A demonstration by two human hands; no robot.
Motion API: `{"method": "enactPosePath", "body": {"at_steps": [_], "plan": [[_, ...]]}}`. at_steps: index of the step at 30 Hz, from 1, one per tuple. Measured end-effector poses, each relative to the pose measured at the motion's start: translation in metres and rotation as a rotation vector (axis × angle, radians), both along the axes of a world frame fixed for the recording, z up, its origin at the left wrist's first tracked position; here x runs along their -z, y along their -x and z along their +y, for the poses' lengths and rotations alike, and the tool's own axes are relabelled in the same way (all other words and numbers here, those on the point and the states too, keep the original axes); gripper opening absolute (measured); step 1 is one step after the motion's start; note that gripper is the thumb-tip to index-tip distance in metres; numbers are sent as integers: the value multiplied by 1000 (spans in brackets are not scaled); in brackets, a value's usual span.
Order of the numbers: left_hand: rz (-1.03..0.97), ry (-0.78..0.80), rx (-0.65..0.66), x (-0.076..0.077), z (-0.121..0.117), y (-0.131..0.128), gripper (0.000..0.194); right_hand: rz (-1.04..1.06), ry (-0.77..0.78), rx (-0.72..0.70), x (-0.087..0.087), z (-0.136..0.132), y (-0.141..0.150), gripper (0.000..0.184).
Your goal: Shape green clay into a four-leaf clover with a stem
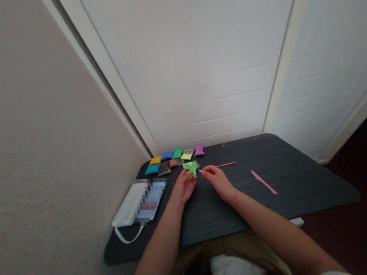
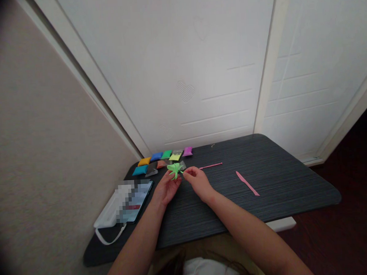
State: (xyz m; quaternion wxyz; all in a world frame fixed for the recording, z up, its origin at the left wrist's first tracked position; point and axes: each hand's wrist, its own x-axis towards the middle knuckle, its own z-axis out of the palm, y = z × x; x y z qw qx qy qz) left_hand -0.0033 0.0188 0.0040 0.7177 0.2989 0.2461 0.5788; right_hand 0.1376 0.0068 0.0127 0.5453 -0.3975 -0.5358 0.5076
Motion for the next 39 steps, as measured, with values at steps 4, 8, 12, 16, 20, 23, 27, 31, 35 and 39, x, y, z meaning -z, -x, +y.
{"method": "enactPosePath", "body": {"at_steps": [4,8,12,16,20,23,27,31,35,39], "plan": [[31,-4,-11,-1,-1,-4,20,21,105,-15,3,1,1,17],[47,-16,-27,-2,-1,-5,21,18,183,-14,7,3,1,18],[44,-20,-54,0,1,-4,22,24,224,-34,13,6,1,19],[55,-51,-70,3,3,-4,21,40,241,-66,17,8,3,18],[88,-62,-97,5,3,-5,21,43,261,-66,19,8,5,19],[109,-61,-94,5,3,-6,23,46,279,-63,19,8,5,21],[120,-67,-83,5,2,-7,22,68,295,-68,18,7,6,20],[125,-66,-96,5,2,-7,24,102,311,-84,18,6,8,19],[132,-72,-104,7,3,-6,25,113,324,-87,16,6,7,19],[142,-84,-125,9,5,-6,26,135,328,-114,15,4,6,19]]}}
